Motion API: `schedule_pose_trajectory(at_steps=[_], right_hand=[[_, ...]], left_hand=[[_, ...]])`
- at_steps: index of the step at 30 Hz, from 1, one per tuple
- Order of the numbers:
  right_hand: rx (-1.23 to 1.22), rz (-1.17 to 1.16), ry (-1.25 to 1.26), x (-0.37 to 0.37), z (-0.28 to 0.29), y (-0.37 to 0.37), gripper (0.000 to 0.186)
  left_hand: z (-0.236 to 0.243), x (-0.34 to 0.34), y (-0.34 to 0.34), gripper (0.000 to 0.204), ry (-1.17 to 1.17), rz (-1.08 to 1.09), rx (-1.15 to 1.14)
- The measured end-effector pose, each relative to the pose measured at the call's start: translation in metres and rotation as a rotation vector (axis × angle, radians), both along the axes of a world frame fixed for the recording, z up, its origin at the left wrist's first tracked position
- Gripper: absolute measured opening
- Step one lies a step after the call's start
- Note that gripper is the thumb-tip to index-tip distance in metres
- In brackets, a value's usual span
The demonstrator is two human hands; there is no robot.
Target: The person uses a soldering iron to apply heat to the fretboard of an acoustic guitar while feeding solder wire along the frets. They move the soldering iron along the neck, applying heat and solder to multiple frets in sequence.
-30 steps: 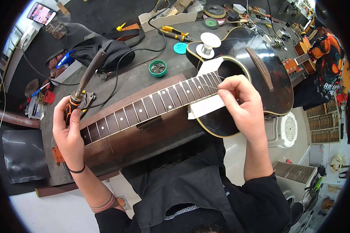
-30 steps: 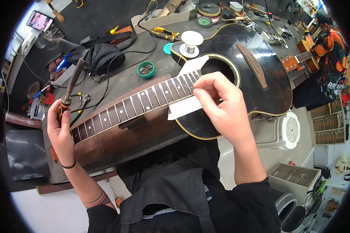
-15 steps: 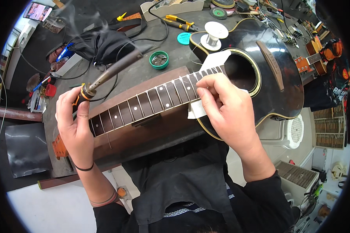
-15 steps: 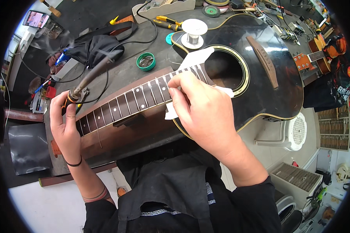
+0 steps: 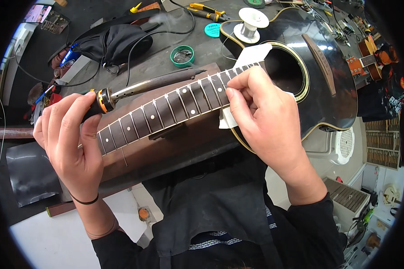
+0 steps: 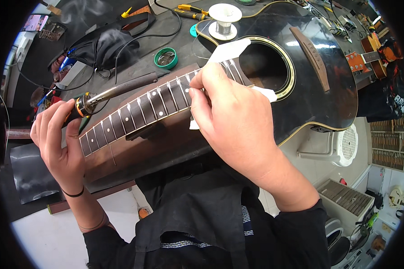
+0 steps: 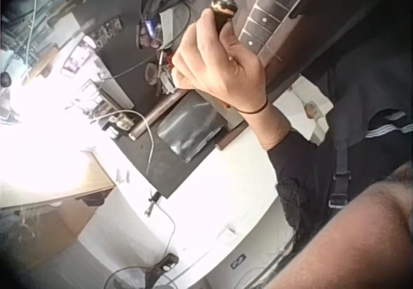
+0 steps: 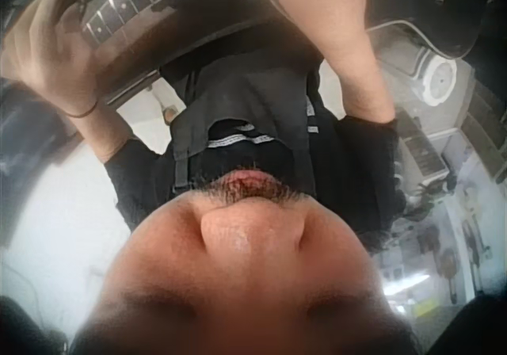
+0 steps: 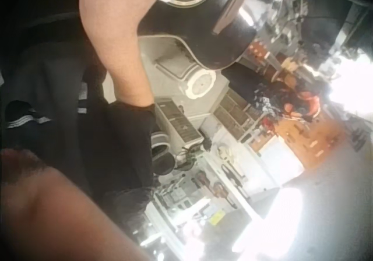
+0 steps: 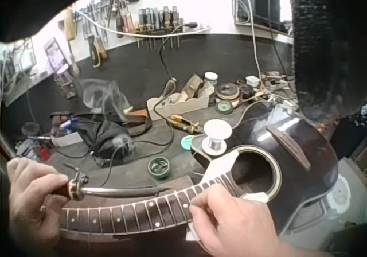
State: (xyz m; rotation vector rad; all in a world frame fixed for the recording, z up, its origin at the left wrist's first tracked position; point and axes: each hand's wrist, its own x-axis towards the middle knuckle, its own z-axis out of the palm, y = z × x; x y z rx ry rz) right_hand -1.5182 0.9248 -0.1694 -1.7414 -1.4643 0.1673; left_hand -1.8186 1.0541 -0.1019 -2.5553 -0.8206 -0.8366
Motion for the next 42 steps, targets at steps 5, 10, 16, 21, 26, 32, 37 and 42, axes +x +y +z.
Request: schedule_pose_trajectory(at_steps=[5,10,16,21,26,32,37,42], right_hand=[[0.025,-0.009,-0.003,0.0,-0.002,0.001,0.007],[0.035,-0.01,0.007,-0.001,-0.004,0.002,0.008],[0.041,-0.012,0.01,0.0,-0.006,0.002,0.008],[0.04,-0.006,0.018,0.0,-0.005,0.002,0.008],[0.05,0.0,0.024,0.0,-0.005,0.002,0.008],[0.048,0.003,0.02,0.001,-0.005,0.001,0.008],[0.059,0.007,0.007,0.002,-0.006,0.0,0.008],[0.061,0.011,0.008,0.003,-0.005,-0.001,0.008]], left_hand=[[0.007,0.007,0.002,0.031,0.059,-0.037,0.036],[0.01,0.009,0.002,0.031,0.086,-0.042,0.031],[0.012,0.012,0.002,0.031,0.103,-0.054,0.025],[0.012,0.013,0.002,0.031,0.104,-0.049,0.034],[0.013,0.013,0.002,0.031,0.108,-0.052,0.037],[0.013,0.013,0.002,0.031,0.108,-0.053,0.031],[0.013,0.012,0.001,0.03,0.112,-0.045,0.015],[0.015,0.013,-0.001,0.03,0.112,-0.056,0.012]])
